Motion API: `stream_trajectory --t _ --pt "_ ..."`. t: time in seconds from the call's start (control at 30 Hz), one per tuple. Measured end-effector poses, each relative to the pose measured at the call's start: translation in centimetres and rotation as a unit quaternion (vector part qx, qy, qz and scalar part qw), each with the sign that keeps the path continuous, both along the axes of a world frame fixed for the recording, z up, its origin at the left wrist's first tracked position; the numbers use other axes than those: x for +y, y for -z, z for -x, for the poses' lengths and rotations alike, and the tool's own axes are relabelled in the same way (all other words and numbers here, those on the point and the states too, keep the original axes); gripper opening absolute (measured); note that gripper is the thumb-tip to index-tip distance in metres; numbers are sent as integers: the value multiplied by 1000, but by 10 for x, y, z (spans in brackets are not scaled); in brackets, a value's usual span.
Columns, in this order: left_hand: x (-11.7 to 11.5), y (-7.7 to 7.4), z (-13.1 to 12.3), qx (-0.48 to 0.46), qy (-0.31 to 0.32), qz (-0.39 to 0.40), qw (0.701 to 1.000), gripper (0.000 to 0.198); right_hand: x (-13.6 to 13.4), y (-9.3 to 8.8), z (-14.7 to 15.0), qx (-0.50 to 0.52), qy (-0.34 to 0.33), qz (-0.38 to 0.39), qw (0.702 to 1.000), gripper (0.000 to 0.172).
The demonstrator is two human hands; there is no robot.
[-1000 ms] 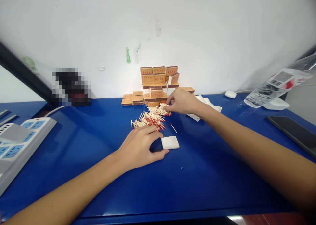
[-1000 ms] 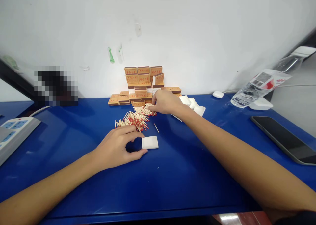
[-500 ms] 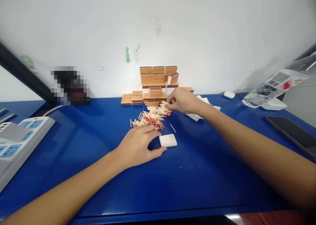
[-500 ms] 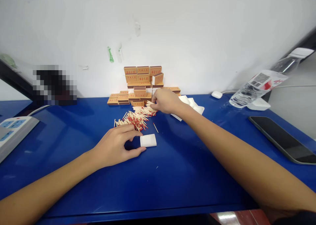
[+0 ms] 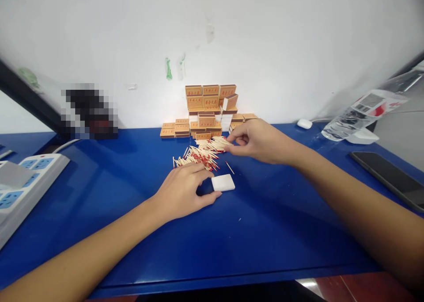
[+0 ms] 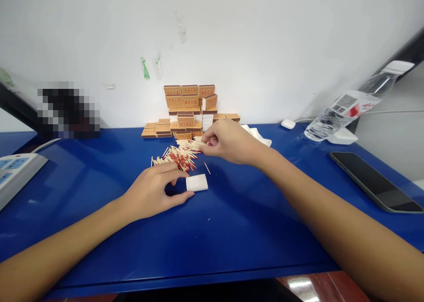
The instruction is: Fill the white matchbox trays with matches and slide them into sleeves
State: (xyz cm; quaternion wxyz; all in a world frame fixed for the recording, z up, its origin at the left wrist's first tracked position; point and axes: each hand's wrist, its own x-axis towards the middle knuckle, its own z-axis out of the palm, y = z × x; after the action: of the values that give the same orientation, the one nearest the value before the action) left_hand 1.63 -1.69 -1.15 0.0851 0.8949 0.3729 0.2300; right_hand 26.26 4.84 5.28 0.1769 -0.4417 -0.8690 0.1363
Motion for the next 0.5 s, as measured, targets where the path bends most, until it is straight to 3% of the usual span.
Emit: stream_trajectory --t 0.23,0.37,0.5 --pt "0 -1 0 2 -4 -3 1000 26 -44 13 5 25 -41 67 997 27" --pt "0 0 0 2 -2 -5 1000 25 -50 21 11 5 -43 109 993 24" --pt "1 0 0 -1 3 -5 1000 25 -50 25 8 -12 -68 91 993 19"
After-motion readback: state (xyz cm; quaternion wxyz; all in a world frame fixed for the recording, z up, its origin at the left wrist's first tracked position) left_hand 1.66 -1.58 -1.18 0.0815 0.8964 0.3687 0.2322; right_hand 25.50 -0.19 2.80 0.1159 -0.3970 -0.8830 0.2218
